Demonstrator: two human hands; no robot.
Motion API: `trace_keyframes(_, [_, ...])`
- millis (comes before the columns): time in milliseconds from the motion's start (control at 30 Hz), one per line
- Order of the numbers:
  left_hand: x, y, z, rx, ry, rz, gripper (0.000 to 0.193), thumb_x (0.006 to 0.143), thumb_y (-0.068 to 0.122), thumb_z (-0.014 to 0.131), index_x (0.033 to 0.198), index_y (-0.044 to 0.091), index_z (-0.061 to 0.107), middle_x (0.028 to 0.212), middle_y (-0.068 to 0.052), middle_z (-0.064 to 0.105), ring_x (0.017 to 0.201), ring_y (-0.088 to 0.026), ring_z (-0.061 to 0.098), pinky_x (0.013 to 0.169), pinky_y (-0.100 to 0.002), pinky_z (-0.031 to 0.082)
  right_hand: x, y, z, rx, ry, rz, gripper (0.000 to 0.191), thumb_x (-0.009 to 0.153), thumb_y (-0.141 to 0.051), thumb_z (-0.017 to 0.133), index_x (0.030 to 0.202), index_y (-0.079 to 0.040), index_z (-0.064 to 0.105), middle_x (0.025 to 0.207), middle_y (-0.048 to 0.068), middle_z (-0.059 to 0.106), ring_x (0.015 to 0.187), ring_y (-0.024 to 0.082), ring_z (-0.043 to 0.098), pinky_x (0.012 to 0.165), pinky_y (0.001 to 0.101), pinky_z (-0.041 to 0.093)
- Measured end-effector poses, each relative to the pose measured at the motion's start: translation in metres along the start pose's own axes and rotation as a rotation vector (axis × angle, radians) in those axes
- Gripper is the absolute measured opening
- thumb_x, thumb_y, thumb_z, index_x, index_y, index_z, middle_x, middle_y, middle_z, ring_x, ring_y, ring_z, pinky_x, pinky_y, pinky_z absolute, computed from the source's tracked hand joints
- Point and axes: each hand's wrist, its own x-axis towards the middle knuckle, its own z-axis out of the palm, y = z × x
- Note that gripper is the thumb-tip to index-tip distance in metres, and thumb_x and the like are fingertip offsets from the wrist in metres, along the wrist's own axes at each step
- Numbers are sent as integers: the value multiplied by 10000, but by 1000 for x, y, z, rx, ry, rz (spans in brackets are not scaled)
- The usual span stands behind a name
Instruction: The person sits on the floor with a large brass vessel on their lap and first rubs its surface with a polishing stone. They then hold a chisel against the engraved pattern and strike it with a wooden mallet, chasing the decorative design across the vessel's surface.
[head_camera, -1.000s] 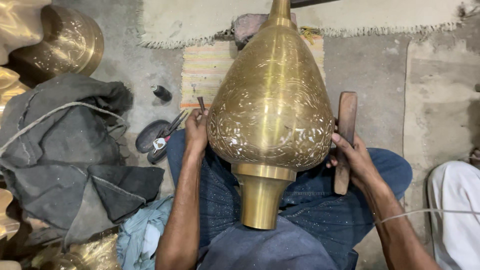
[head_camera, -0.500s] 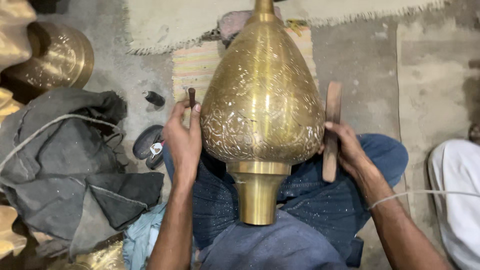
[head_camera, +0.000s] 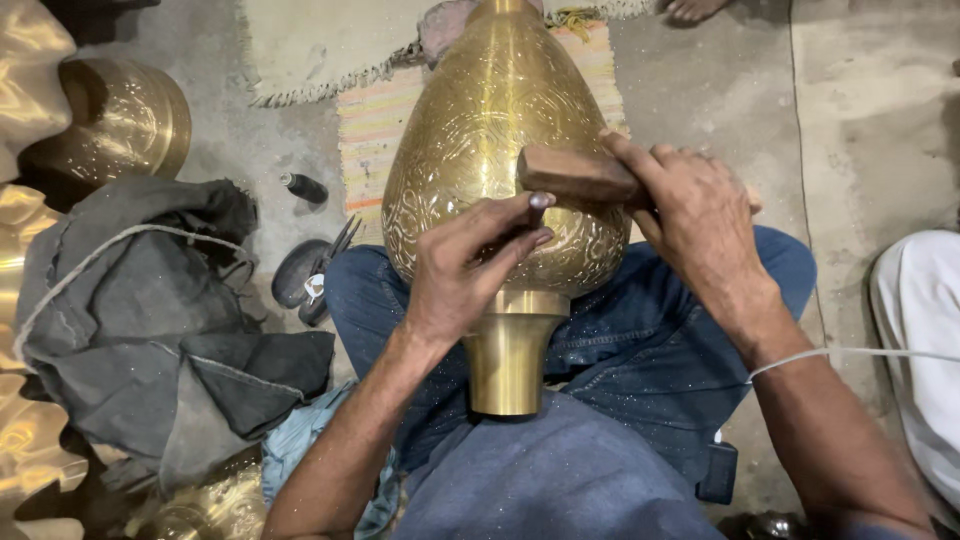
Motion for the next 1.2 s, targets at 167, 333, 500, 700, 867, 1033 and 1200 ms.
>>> trace_keyframes(167, [-3, -9, 1, 19, 5, -10, 300, 977, 192, 774, 1249, 95, 695, 1111, -98, 779, 959, -185, 794, 788, -297, 701, 7, 18, -3, -136, -75, 81, 541, 956, -190, 819, 1449, -135, 602, 946, 94, 662, 806, 242, 644, 706, 405, 524])
trace_keyframes(333, [1, -8, -2, 59, -57, 68, 278, 997, 168, 760, 1254, 85, 699, 1079, -78, 791, 909, -161, 793, 734, -282, 694, 10, 14, -42, 55, 136, -92, 488, 878, -71, 816, 1325, -115, 626, 974, 70, 662, 904, 238, 653, 849, 401, 516])
trace_keyframes(500, [4, -7, -8, 64, -67, 52, 242, 972, 174, 785, 1187, 93, 708, 1054, -67, 787, 908, -164, 792, 753, -292, 681, 16, -8, -73, -143, 164, -151, 547, 774, -126, 844, 1297, -116, 684, 979, 61, 664, 931, 245, 649, 821, 393, 480])
trace_keyframes(700, [6, 1, -9, 95, -69, 71, 242, 962, 170, 805, 1177, 101, 719, 1016, -46, 788, 893, -159, 793, 769, -298, 669, 15, -10, -84, -187, 242, -165, 355, 894, -143, 845, 1212, -134, 687, 957, 22, 666, 919, 207, 646, 862, 372, 486])
trace_keyframes(867, [9, 5, -10, 33, -78, 102, 320, 976, 134, 764, 1281, 73, 689, 1146, -94, 774, 999, -186, 783, 852, -304, 685, 17, -3, -79, 776, 65, 215, 256, 886, -175, 734, 1108, -119, 619, 957, -17, 644, 862, 129, 665, 767, 329, 544])
trace_keyframes(1033, [8, 2, -10, 104, -116, 11, 292, 958, 163, 800, 1227, 103, 704, 1054, -57, 795, 934, -158, 796, 815, -295, 682, 18, -5, -80, 20, 219, -131, 297, 818, -44, 830, 1036, -37, 629, 864, 127, 672, 814, 294, 658, 761, 450, 516])
trace_keyframes(1200, [6, -2, -8, 89, -116, 79, 261, 976, 157, 770, 1223, 103, 706, 1089, -61, 791, 976, -176, 792, 851, -302, 686, 16, -5, -86, 382, 86, 30, 262, 831, -23, 726, 1053, -59, 591, 885, 92, 648, 841, 265, 678, 748, 410, 536])
